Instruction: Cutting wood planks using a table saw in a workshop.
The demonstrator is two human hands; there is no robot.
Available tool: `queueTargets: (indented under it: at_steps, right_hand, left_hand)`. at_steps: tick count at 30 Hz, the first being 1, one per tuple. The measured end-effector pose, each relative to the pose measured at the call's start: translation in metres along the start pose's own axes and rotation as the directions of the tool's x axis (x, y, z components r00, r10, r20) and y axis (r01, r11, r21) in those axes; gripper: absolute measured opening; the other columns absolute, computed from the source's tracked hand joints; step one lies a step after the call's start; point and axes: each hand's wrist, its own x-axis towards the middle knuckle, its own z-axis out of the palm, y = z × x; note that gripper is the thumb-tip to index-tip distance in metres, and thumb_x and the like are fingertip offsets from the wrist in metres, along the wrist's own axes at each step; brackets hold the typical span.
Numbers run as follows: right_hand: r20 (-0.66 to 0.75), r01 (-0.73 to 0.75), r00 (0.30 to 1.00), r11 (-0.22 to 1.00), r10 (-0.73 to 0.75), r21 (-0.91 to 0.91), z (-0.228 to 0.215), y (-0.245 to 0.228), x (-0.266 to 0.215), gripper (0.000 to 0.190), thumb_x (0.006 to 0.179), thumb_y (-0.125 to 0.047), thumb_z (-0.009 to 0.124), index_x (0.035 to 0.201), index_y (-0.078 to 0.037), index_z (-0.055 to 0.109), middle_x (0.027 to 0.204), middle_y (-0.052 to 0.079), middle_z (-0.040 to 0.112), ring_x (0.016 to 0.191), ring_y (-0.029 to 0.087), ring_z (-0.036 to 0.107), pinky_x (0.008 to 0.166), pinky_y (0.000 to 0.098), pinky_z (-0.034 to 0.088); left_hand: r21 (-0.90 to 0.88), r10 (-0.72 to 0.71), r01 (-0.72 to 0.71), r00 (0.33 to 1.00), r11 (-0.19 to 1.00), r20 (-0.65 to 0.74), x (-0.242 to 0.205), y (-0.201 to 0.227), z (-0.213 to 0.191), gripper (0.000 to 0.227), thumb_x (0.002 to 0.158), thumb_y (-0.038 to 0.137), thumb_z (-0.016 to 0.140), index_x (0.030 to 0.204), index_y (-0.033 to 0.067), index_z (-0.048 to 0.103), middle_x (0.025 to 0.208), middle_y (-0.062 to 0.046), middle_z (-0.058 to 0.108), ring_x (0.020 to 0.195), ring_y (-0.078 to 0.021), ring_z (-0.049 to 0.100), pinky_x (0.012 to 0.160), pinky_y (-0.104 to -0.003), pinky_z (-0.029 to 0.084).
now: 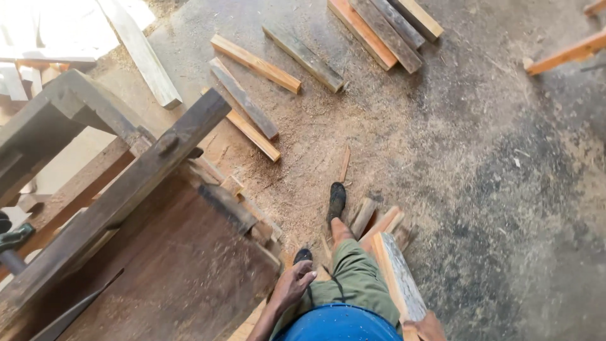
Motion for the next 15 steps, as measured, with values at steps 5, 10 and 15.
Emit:
queueTargets:
  at_steps: [5,10,15]
  right_hand:
    - [0.068,-0.035,0.997,0.998,0.038,-0.044,-0.153,-0.096,0.144,0.099,0.055,-0.054,0.098,0.128,0.001,0.062,0.121,0.023,0.073,0.109,0.035,0.074,0.095,0.0416,0.06]
    - [0.161,0.016,0.987,0.996,-0.002,-0.085,-0.294,-0.234,0.248,0.094,0.062,-0.044,0.098,0.136,-0.004,0.055,0.118,0.015,0.075,0.096,0.027,0.076,0.086,0.04,0.06]
    - [0.033,0.285,0.958,0.958,-0.285,-0.01,-0.39,-0.395,0.335,0.099,0.057,-0.043,0.101,0.134,-0.005,0.052,0.117,0.014,0.065,0.099,0.028,0.065,0.081,0.0426,0.057]
  left_hand:
    - [-0.078,-0.151,0.145,0.985,0.986,-0.079,0.062,0.036,-0.003,0.048,0.094,0.036,0.067,0.133,0.0079,0.068,0.121,-0.011,0.076,0.109,-0.0247,0.073,0.094,-0.038,0.058]
    - [-0.154,-0.303,0.272,0.924,0.95,-0.233,0.131,0.048,0.008,0.052,0.094,0.036,0.069,0.135,0.0038,0.064,0.124,-0.016,0.075,0.118,-0.0256,0.071,0.099,-0.038,0.057]
    - [-0.248,-0.308,0.238,0.904,0.939,-0.295,0.172,0.082,0.006,0.054,0.094,0.036,0.069,0.137,0.0032,0.063,0.125,-0.018,0.074,0.116,-0.0266,0.071,0.099,-0.037,0.057]
